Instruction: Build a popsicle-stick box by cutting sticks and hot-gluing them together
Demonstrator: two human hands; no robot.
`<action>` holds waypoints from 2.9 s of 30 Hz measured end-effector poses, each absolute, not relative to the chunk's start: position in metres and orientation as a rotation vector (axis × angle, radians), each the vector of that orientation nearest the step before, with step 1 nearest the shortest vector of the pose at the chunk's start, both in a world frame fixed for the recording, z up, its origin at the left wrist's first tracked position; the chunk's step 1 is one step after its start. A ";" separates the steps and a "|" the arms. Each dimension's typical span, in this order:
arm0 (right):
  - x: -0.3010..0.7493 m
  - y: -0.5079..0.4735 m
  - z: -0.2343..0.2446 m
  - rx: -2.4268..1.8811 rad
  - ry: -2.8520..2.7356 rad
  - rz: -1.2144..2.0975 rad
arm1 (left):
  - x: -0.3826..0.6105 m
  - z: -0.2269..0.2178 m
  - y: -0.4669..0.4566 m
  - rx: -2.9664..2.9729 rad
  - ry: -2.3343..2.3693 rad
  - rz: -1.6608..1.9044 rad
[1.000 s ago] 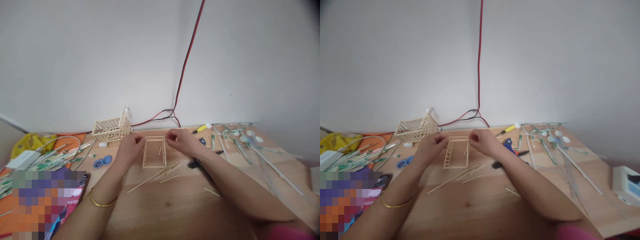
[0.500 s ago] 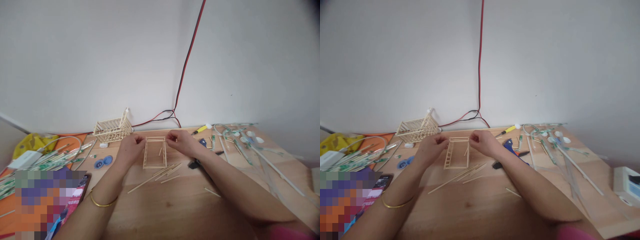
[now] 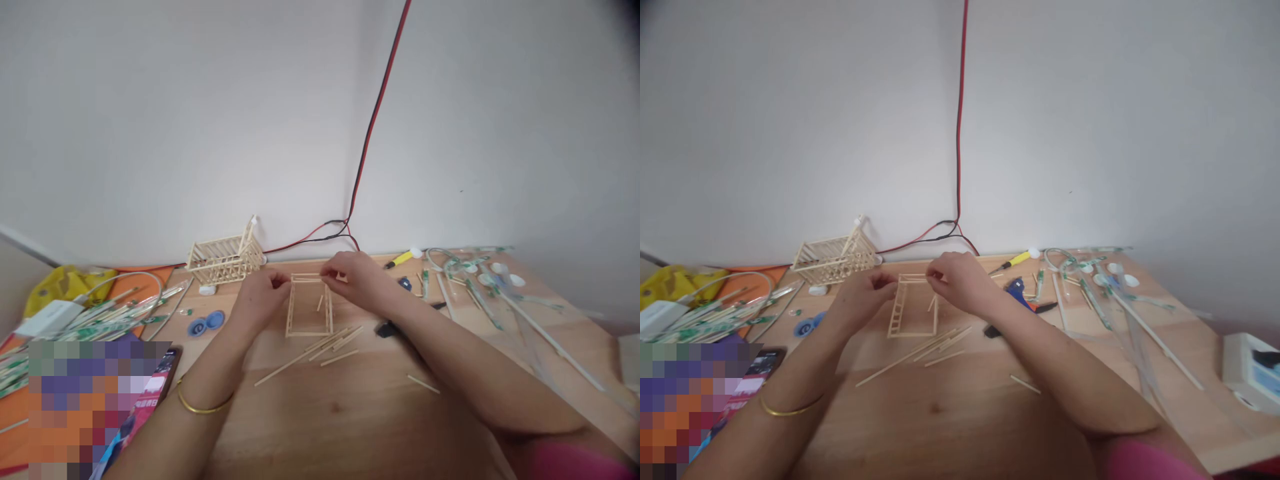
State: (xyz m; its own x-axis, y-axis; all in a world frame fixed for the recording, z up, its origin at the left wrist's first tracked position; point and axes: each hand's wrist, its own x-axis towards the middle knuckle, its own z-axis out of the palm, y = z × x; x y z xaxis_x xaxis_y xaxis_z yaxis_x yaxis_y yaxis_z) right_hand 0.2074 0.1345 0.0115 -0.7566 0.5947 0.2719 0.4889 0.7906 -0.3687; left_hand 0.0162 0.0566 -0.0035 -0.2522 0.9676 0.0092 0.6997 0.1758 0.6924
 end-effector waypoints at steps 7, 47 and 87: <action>0.185 0.130 0.010 -0.857 -2.785 0.241 | 0.014 -0.007 0.057 1.569 1.975 0.821; 0.172 0.119 0.019 -0.800 -3.035 -0.369 | 0.013 -0.011 0.059 1.572 1.986 0.784; 0.194 0.146 0.004 -0.754 -2.676 0.468 | 0.016 -0.011 0.059 1.607 1.952 0.777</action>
